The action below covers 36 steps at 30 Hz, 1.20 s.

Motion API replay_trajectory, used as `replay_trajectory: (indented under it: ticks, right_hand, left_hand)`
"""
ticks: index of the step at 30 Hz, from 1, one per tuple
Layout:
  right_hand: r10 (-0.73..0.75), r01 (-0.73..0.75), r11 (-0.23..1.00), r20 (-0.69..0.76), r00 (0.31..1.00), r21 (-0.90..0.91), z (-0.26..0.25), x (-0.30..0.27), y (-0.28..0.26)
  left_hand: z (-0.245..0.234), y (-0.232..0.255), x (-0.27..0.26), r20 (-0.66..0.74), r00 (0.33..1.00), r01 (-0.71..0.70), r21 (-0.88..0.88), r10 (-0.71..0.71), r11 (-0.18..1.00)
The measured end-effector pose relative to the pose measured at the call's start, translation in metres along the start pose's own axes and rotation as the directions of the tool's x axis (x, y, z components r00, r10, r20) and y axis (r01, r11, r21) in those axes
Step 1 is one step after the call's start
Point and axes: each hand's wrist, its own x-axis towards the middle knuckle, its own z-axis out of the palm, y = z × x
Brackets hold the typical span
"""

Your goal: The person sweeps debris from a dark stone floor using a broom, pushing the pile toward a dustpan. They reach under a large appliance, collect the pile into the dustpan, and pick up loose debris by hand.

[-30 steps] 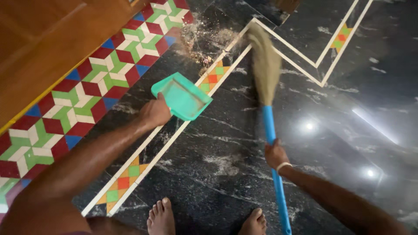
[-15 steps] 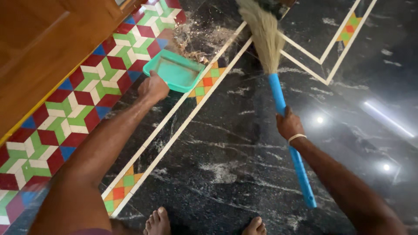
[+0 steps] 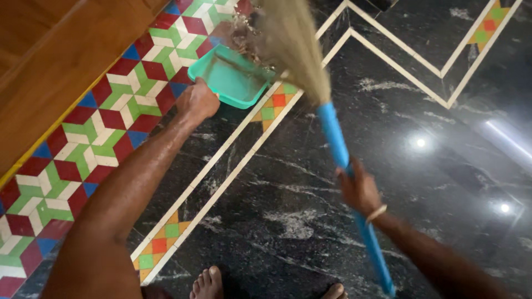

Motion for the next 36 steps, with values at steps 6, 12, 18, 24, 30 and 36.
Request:
replay_trajectory:
  ticks: [6,12,18,24,30,36]
  right_hand:
    - [-0.022,-0.04,0.928,-0.162,0.987,-0.371,-0.049,0.134,-0.003]
    - [-0.089,0.026,0.863,-0.101,0.991,-0.505,-0.043,0.173,-0.026]
    - [-0.045,0.037,0.805,0.001,0.999,-0.592,-0.071,0.118,-0.028]
    - [-0.14,0.191,0.773,0.132,0.981,-0.605,-0.081,0.04,-0.025]
    - [-0.151,0.173,0.806,0.085,0.985,-0.567,-0.073,-0.038,-0.032]
    - [-0.307,0.237,0.766,-0.016,0.952,-0.597,-0.077,-0.071,-0.025]
  left_hand:
    - [-0.009,-0.005,-0.005,0.037,0.997,0.063,-0.013,-0.063,0.998]
    - [-0.001,-0.019,-0.006,0.06,0.994,0.091,-0.024,-0.09,0.996]
    - [0.0,-0.026,0.006,0.064,0.995,0.081,-0.078,-0.076,0.994]
    - [-0.001,-0.022,0.013,0.089,0.994,0.081,-0.113,-0.071,0.99]
    - [-0.007,-0.017,0.003,0.093,0.993,0.088,-0.116,-0.078,0.989]
    - [-0.012,-0.02,-0.008,0.144,0.983,0.134,-0.14,-0.114,0.981]
